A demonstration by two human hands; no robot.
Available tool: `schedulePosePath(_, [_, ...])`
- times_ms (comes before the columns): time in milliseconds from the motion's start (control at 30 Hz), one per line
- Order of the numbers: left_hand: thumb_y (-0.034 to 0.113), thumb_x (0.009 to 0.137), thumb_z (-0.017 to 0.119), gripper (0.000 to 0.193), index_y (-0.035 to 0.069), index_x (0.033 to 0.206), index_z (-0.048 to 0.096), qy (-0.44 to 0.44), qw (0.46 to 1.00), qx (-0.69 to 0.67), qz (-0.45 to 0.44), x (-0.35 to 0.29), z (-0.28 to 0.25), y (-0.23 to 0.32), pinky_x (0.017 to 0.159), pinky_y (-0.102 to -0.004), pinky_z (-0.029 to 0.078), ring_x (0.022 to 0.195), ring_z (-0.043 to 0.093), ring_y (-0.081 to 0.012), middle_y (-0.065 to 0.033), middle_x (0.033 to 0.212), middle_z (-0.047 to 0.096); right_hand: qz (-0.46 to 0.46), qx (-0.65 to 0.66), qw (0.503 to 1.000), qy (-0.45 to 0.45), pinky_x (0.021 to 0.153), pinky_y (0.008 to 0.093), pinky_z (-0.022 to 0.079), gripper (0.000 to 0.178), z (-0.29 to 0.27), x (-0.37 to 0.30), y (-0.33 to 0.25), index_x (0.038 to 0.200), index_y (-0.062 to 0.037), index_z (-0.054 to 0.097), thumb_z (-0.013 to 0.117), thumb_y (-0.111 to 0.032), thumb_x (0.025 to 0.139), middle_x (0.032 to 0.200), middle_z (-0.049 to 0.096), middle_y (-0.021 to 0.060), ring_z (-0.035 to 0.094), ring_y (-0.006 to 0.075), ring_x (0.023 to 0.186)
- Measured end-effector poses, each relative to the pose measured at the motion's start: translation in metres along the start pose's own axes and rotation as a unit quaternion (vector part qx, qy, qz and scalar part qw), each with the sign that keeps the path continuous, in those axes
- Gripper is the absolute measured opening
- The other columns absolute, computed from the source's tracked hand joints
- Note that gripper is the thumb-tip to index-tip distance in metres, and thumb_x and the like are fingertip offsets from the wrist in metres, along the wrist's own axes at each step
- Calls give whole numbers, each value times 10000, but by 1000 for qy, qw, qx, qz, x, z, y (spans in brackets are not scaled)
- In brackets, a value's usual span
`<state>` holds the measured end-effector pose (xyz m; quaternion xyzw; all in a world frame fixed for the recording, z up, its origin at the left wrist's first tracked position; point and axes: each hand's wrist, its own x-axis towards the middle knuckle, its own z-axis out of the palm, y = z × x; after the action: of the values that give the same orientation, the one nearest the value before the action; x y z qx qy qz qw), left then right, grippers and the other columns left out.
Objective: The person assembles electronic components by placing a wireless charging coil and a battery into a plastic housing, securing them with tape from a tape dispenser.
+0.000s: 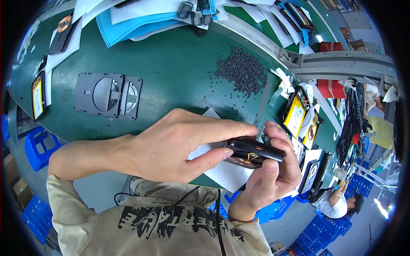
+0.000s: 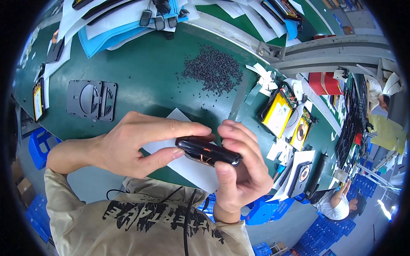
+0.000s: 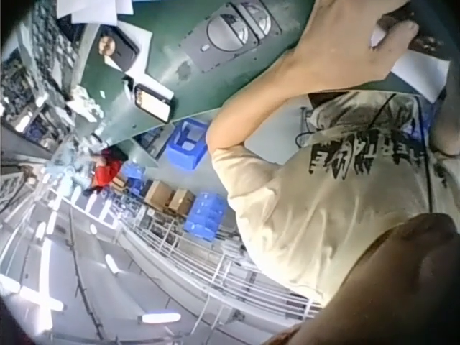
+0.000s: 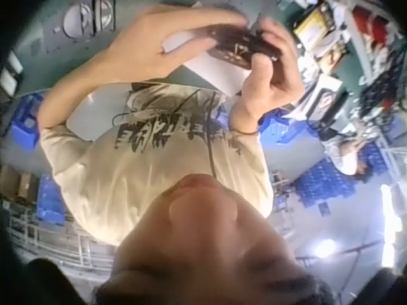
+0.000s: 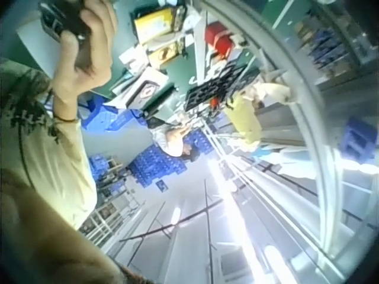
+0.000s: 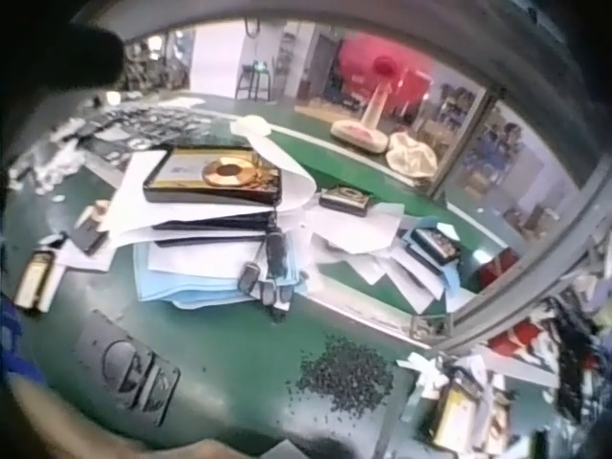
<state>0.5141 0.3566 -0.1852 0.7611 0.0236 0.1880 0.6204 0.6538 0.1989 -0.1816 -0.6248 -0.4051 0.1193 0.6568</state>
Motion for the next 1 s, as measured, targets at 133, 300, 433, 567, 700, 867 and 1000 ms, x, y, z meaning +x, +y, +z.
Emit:
schedulePosePath(133, [-37,859,662,500,21,1349,583,-24,999,-17,-42,0,-2,1,774,-342,587,902,724,-278,-165,1152,703,-1,-44,999,-12,970,446,522,427,-2,-1,3,1142,111,624,647,-265,942,1183,634,316,631,391,1135])
schedulePosePath(300, [-44,860,660,492,24,1343,593,-16,999,-4,-35,-2,-3,0,748,-334,586,857,726,-268,-165,1108,716,8,-40,999,-19,969,449,523,416,-1,-2,2,1157,110,619,620,-255,956,1196,627,317,619,395,1154])
schedulePosePath(433, [-31,861,663,474,20,1328,604,-20,998,-13,-54,-1,-4,2,748,-330,586,861,729,-267,-167,1093,720,22,-38,999,-20,956,450,534,430,1,-1,0,1164,107,618,610,-272,961,1210,615,329,610,399,1167])
schedulePosePath(567, [-9,863,663,439,10,1299,623,-3,1000,-8,-20,-2,-5,-3,770,-332,588,879,733,-270,-164,1089,724,-2,-47,998,-35,945,453,542,448,-2,-2,3,1174,102,619,615,-290,956,1208,610,339,611,405,1166])
schedulePosePath(700, [-12,855,663,431,4,1285,632,5,1000,-18,-2,-1,-4,-4,797,-340,588,922,731,-272,-161,1112,720,-9,-40,999,-30,949,483,524,438,-1,-4,3,1132,104,632,665,-276,918,1165,639,314,619,418,1139])
schedulePosePath(867, [-34,844,656,423,-6,1267,641,13,1000,-23,3,2,-3,-2,825,-350,590,991,717,-287,-176,1166,700,-24,-34,999,-11,951,519,499,401,3,-3,4,1060,115,648,714,-237,879,1098,681,275,639,436,1081])
schedulePosePath(1000, [-41,848,648,375,-24,1222,660,5,1000,-11,19,2,-3,-3,860,-362,587,1020,708,-307,-189,1191,686,-50,-34,998,-15,925,510,516,381,3,-3,5,1035,121,651,712,-220,877,1066,688,274,652,434,1043])
